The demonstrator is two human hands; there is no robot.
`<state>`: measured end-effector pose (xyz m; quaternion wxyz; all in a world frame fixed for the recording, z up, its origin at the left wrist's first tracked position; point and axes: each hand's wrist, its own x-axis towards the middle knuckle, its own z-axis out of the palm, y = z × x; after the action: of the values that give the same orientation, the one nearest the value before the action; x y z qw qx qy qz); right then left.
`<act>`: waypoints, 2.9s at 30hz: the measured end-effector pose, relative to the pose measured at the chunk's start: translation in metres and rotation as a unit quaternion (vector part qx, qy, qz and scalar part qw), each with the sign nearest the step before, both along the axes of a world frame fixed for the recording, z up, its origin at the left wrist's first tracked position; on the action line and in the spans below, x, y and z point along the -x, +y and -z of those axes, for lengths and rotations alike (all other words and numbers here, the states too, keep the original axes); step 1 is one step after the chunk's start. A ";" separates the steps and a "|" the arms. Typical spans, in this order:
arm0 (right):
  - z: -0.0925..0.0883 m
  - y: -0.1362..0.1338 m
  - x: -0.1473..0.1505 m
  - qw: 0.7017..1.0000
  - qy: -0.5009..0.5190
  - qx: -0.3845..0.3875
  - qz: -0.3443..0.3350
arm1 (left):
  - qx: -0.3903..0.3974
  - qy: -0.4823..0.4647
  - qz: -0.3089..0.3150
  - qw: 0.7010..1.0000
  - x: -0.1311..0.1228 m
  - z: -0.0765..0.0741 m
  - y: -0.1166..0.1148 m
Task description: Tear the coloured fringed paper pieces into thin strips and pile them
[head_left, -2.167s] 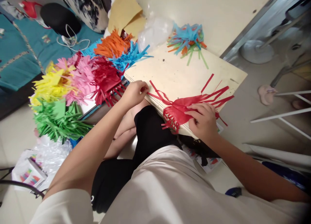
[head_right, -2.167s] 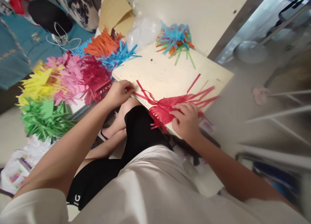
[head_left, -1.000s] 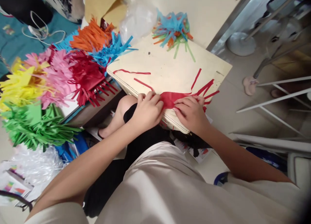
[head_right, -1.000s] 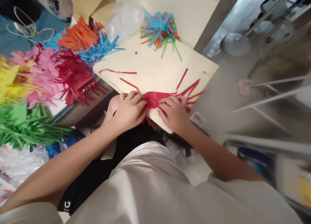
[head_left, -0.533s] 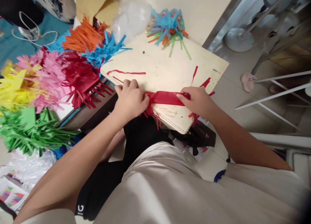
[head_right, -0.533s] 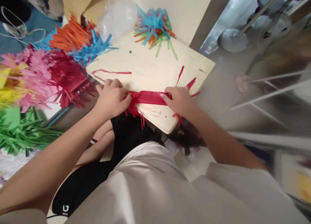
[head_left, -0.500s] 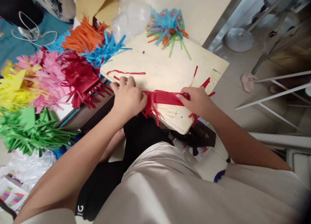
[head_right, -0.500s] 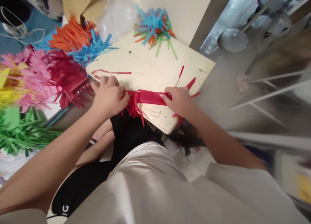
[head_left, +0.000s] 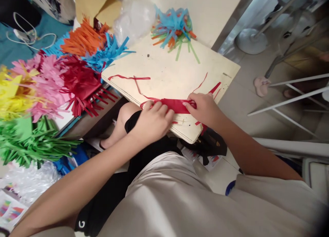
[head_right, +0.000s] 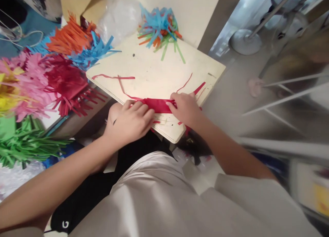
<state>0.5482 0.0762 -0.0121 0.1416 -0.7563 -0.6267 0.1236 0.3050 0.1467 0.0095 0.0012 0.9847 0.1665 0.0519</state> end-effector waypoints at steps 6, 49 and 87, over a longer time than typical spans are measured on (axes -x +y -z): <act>0.001 0.003 -0.003 1.000 -0.004 0.018 -0.004 | 0.014 0.028 -0.183 0.983 0.040 -0.014 0.064; -0.017 0.010 0.000 0.991 -0.098 0.092 -0.001 | 0.088 -0.009 -0.035 0.995 -0.004 0.039 -0.011; 0.003 -0.046 0.032 0.982 -0.013 -0.145 -0.118 | 0.062 -0.123 0.005 0.991 0.029 0.023 0.028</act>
<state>0.5157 0.0302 -0.0150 0.2266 -0.6498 -0.7246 0.0375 0.2755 0.1750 -0.0140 0.0826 0.9698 0.1626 0.1620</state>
